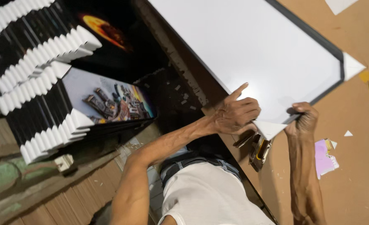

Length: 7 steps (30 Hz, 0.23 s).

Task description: The person staples white backing paper onto the rear of framed prints using a staple gun, folding the paper corners neatly at each frame edge and pressing the paper flat. They rotate and reposition the frames on the workbench, then place finished frames onto a stack of completed framed prints.

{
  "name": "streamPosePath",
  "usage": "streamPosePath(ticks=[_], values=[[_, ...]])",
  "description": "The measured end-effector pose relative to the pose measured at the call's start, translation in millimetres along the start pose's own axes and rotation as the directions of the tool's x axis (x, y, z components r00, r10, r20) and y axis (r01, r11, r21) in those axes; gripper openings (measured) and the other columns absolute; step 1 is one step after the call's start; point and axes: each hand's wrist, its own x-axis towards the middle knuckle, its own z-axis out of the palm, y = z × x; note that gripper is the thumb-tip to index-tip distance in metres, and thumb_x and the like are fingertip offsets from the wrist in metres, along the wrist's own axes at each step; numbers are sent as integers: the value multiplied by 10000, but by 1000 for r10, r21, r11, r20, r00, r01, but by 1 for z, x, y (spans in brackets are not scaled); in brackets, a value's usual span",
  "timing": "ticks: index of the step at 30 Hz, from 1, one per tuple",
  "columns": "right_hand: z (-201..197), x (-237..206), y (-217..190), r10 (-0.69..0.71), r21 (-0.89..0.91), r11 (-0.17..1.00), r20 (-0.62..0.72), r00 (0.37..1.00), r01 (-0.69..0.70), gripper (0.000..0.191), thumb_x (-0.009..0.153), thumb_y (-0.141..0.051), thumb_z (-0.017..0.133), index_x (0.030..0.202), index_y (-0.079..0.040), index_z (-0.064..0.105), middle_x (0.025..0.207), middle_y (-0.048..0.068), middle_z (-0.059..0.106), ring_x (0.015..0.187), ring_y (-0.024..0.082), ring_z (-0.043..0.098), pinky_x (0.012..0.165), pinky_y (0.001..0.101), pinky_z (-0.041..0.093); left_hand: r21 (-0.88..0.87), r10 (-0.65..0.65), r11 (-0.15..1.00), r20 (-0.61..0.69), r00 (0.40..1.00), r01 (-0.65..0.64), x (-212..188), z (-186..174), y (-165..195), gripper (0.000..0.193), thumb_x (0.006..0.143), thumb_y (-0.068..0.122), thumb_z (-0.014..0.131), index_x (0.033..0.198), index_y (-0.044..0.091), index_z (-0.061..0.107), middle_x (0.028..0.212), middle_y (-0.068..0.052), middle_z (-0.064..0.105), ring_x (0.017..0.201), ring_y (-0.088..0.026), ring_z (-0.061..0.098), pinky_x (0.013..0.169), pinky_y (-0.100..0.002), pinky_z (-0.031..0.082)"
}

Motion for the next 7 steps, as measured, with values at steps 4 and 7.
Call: streamPosePath(ticks=[4, 7], values=[[-13, -27, -27, -377, -93, 911, 209, 902, 402, 118, 791, 81, 580, 705, 9, 616, 730, 167, 617, 508, 237, 518, 473, 342, 448, -23, 36, 999, -88, 995, -39, -10, -25, 25, 337, 843, 463, 770, 852, 134, 696, 953, 34, 692, 1094, -143, 657, 1241, -682, 314], [-16, -84, -18, -394, -213, 877, 192, 899, 430, 125, 762, 43, 579, 676, -18, 647, 714, 135, 638, 504, 257, 581, 518, 381, 555, 194, 177, 969, -122, 977, -152, -27, -28, 19, 71, 996, 236, 714, 1039, 182, 701, 1268, 55, 672, 1336, -148, 573, 1285, -661, 249]])
